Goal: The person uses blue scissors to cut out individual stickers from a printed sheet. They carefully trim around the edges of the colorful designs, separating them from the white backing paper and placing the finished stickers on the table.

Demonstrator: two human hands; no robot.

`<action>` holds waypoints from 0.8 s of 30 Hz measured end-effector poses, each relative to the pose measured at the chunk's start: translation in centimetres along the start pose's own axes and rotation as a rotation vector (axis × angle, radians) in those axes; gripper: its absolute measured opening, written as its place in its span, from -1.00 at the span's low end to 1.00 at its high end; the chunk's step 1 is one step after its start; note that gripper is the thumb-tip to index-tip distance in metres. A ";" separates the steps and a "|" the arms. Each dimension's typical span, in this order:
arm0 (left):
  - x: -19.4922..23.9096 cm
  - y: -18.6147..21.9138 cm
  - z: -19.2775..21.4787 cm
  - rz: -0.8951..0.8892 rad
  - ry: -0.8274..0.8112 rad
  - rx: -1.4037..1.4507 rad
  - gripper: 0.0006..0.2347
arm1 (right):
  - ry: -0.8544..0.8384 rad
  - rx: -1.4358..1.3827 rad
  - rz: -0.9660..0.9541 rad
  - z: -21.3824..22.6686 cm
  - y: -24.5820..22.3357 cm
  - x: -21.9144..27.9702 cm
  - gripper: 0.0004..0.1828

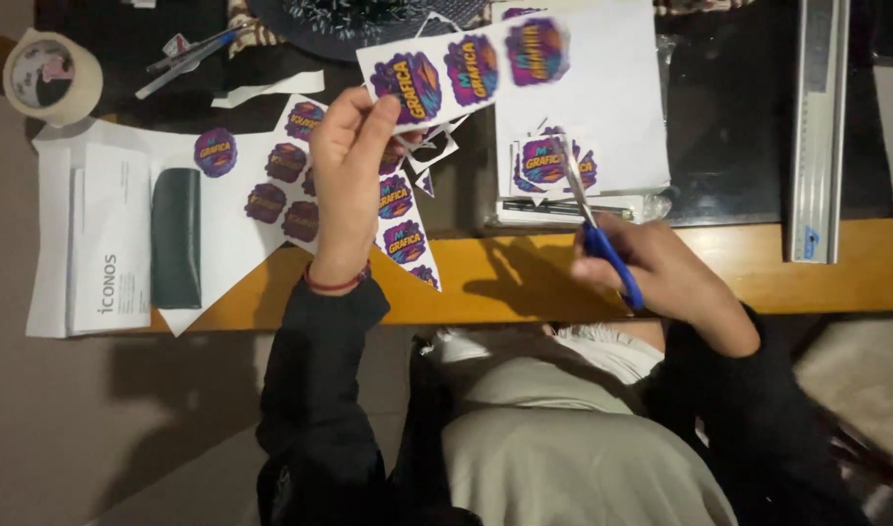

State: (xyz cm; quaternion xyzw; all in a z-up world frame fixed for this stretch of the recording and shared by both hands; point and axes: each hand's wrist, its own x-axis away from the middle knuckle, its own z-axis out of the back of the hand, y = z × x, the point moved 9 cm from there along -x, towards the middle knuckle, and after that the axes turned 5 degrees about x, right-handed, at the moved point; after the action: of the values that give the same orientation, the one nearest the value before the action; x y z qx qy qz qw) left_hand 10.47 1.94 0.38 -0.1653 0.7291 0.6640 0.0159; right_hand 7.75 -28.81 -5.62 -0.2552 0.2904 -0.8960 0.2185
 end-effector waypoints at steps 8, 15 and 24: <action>3.4 -0.4 -4.4 0.084 -0.014 0.132 -0.82 | 0.088 -0.358 0.155 -0.9 0.2 0.8 -0.56; 6.5 -4.0 -5.4 0.115 -0.036 0.165 -0.83 | 0.179 -0.372 0.130 -0.4 1.4 0.0 -0.61; 7.6 -4.6 -6.8 0.160 -0.084 0.199 -0.86 | 0.230 -0.502 0.136 -0.8 2.9 0.0 -0.66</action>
State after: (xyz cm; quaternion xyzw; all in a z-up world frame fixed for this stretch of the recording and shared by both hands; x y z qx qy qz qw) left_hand 5.84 -6.64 -5.04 -0.0763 0.8009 0.5939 0.0099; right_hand 8.03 -30.62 -8.03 -0.1781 0.5425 -0.8023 0.1738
